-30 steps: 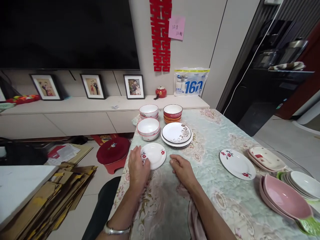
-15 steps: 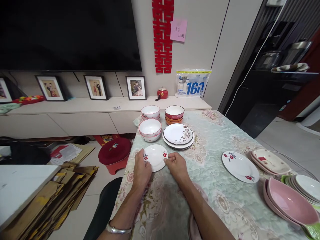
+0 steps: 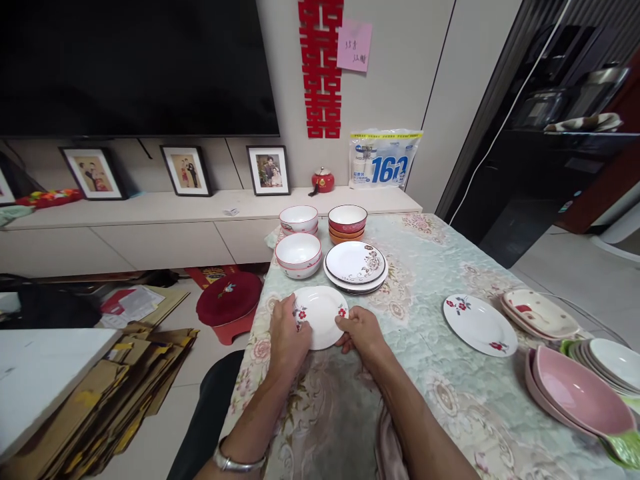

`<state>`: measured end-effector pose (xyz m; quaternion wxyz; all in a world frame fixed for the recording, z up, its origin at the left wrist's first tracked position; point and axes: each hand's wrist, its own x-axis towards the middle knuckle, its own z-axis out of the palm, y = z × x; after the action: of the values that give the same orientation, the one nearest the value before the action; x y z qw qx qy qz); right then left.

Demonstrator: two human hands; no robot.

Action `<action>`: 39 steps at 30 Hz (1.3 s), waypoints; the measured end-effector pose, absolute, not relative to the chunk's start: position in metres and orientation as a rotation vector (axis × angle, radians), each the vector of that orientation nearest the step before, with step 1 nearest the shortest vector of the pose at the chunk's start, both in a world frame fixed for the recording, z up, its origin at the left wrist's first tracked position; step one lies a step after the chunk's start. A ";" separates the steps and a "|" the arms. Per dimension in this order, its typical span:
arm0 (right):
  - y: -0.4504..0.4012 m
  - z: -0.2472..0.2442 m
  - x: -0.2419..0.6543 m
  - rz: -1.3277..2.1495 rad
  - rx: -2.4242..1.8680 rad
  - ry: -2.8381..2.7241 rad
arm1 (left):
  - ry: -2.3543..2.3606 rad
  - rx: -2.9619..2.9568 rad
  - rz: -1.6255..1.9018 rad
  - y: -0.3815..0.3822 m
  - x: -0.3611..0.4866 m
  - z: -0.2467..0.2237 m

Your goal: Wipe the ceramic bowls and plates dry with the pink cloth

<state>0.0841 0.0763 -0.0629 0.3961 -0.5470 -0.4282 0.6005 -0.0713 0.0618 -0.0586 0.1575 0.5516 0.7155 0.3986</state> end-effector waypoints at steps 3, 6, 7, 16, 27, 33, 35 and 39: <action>0.069 -0.056 0.102 1.603 -1.343 -1.089 | 1.951 1.551 1.241 0.058 -0.067 -0.052; 0.063 -0.045 0.122 1.656 -1.291 -1.111 | 1.764 1.440 1.346 0.052 -0.061 -0.047; 0.061 -0.042 0.129 1.665 -1.277 -1.119 | 1.693 1.385 1.365 0.049 -0.059 -0.045; 0.064 -0.039 0.169 1.703 -1.312 -1.228 | 1.000 0.660 1.209 0.031 -0.033 -0.037; 0.048 -0.031 0.189 1.388 -1.569 -1.356 | 1.023 0.575 1.202 0.031 -0.027 -0.041; 0.012 -0.028 0.204 1.356 -1.452 -1.764 | 1.022 0.618 1.217 0.030 -0.027 -0.044; 0.005 -0.027 0.200 1.246 -1.426 -1.910 | 1.019 0.619 1.211 0.028 -0.026 -0.044; -0.001 -0.031 0.195 1.155 -1.503 -1.938 | 1.011 0.649 1.208 0.026 -0.024 -0.045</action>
<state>0.1947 -0.0005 -0.0307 0.2135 -0.5416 -0.6984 0.4163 -0.0244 0.0258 -0.0446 0.6586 0.2868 0.4465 0.5335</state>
